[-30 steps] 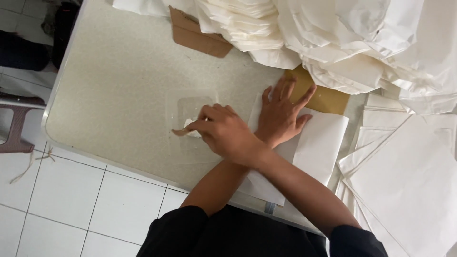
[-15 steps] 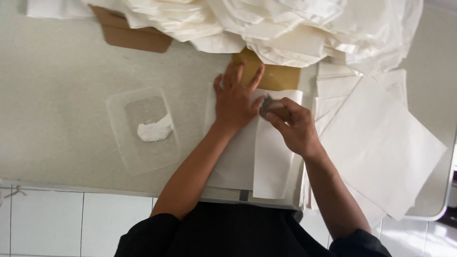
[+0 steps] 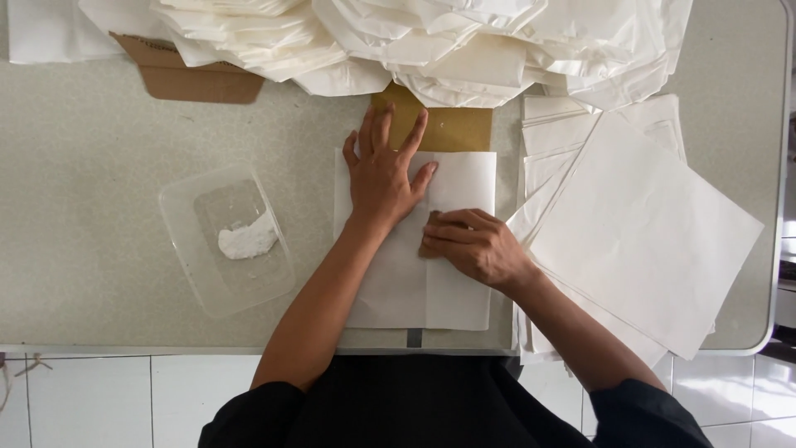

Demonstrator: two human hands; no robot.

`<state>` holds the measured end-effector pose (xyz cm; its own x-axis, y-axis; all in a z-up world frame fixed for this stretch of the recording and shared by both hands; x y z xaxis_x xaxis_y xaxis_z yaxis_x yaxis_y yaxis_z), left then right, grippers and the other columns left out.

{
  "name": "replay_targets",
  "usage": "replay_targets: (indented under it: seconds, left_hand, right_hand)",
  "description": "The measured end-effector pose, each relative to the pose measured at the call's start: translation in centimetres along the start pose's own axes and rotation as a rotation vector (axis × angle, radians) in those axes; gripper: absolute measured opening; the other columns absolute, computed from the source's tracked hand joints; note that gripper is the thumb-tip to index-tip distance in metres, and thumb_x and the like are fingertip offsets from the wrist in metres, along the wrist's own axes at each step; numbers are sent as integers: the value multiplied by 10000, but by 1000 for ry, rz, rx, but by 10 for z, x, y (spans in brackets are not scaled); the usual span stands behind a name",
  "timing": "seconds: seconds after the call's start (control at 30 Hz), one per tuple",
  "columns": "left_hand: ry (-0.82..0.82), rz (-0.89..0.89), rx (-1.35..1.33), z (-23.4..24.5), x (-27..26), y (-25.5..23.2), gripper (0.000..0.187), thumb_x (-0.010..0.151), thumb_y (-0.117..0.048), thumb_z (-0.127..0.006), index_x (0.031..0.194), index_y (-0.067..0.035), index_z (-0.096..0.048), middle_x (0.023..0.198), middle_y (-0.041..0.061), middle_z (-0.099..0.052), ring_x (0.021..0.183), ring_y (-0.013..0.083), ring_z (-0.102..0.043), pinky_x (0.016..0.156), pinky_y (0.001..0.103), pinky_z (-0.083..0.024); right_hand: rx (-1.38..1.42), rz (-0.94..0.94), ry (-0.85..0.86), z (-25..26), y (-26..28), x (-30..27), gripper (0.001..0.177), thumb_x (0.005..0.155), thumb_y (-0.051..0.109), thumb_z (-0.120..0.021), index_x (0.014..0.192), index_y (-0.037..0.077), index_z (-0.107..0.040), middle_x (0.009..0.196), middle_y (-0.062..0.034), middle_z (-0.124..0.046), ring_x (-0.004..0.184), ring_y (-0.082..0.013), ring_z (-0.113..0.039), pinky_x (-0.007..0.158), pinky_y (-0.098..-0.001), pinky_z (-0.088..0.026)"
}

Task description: The person folds a white sheet of paper on a table, applies a white paste to the edges, and presses the folds to seal them. They repeat this process with multiple sheets, stacking the finished folded items on the right side of the table.

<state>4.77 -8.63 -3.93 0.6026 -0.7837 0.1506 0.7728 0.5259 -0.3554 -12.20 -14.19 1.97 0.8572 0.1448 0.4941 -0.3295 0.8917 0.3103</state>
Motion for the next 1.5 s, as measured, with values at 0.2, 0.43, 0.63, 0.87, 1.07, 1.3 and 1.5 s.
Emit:
replay_targets:
  seconds: [0.2,0.43,0.63,0.87,1.07,1.3,1.5]
  left_hand:
    - [-30,16,-20,-1,-2,0,722,949,-587,-627,1586,-369,-366,1580,190,-367,1502,460,-269,1082,661,-263]
    - [-9,-2,-6,5,-1,-1,697,965,-581,-609,1582,-356,-377,1559,190,-381,1485,458,-291,1077,662,-274]
    - [-8,-13,2,2,-1,1,709,973,-600,-602,1591,-357,-353,1555,192,-383,1481,463,-293,1068,655,-266]
    - [-37,-2,-31,-5,-1,1,719,961,-620,-590,1591,-375,-342,1568,192,-367,1504,461,-257,1073,656,-241]
    - [-82,-4,-103,-5,-2,4,719,927,-605,-598,1573,-356,-403,1566,200,-378,1500,471,-265,1073,663,-232]
    - [-7,2,10,3,-1,-1,737,943,-614,-609,1590,-364,-359,1571,179,-375,1492,442,-293,1076,635,-284]
    - [-13,-15,-1,5,0,1,703,972,-621,-568,1589,-354,-363,1555,203,-391,1480,460,-307,1062,655,-295]
  right_hand:
    - [68,73,70,4,10,-14,180,927,79,-632,860,89,-799,960,-65,-799,930,-306,-736,746,-399,-601]
    - [146,90,100,-2,29,-42,210,901,84,-610,835,128,-805,909,-30,-798,904,-282,-748,707,-404,-603]
    - [307,73,135,-2,51,-51,163,842,114,-655,830,144,-814,864,2,-798,837,-256,-749,660,-369,-587]
    - [586,-339,58,15,8,-18,274,806,-9,-675,1003,108,-826,962,-116,-793,849,-334,-748,701,-432,-604]
    - [-60,-88,30,8,-9,9,197,932,25,-657,1006,130,-807,1118,-43,-766,1063,-276,-723,869,-376,-593]
    - [15,85,69,0,7,-1,189,935,65,-619,880,96,-796,981,-70,-775,979,-293,-735,808,-398,-598]
    - [186,111,66,1,23,-29,198,941,128,-617,863,123,-799,927,-39,-791,907,-274,-755,744,-373,-602]
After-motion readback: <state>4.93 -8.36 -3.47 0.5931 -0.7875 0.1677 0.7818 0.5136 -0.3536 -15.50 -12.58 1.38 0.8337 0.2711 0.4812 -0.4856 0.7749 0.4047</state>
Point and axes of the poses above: each hand's wrist, its own x-axis towards the middle knuckle, its own z-axis out of the back of the hand, y = z × x, the point moved 4 cm from there along x, towards the middle knuckle
